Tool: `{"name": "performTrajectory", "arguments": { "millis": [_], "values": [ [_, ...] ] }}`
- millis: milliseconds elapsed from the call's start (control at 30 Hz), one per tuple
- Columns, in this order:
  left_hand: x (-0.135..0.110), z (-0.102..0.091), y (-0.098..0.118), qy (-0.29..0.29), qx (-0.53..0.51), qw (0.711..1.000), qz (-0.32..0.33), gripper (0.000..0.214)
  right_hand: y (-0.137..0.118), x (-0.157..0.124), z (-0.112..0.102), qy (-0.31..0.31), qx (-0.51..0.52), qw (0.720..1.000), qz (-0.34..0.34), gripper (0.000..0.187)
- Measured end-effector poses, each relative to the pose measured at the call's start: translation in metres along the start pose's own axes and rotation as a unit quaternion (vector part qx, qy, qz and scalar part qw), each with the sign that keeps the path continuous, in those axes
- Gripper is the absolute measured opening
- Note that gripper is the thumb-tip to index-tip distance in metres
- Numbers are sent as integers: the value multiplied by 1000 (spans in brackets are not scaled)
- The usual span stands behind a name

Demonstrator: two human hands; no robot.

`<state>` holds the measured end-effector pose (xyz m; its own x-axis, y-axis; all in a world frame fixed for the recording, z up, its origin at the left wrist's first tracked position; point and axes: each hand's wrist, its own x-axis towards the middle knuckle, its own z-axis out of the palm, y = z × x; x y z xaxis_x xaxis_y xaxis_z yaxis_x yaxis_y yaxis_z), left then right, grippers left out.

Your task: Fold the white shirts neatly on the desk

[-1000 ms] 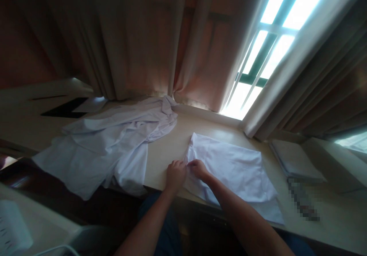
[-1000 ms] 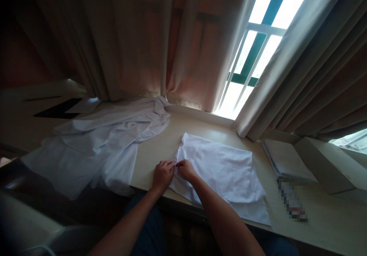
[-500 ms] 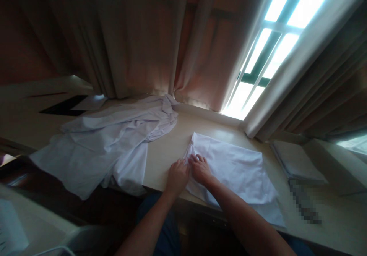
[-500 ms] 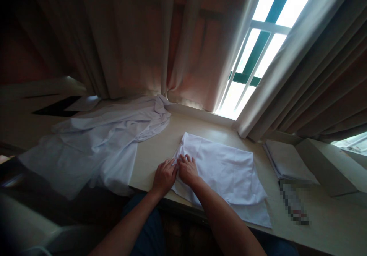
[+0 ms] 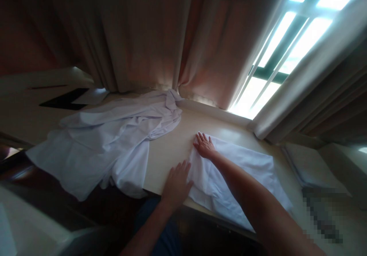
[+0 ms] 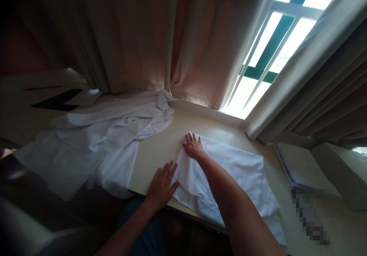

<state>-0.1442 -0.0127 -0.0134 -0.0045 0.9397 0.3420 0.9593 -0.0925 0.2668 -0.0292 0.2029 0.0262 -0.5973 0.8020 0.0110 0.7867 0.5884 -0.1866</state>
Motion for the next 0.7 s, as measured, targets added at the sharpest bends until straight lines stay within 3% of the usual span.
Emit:
{"name": "performTrajectory", "arguments": {
  "millis": [167,333,433,533,633,700],
  "values": [
    [0,10,-2,0,4,1000,-22,63,14,16,13,-68,18,997,19,67],
    [2,9,-1,3,18,1000,-19,62,18,-10,0,41,35,998,38,65],
    [4,10,-2,12,24,1000,-10,61,33,-68,-13,83,16,996,19,64],
    [5,13,-4,24,27,999,3,62,66,-157,-16,86,-33,996,9,65],
    [7,13,-1,49,29,998,4,61,111,-245,-11,80,-67,992,75,66],
    [10,10,12,71,26,997,11,61,143,-286,-7,74,-72,984,142,67]
  ]
}}
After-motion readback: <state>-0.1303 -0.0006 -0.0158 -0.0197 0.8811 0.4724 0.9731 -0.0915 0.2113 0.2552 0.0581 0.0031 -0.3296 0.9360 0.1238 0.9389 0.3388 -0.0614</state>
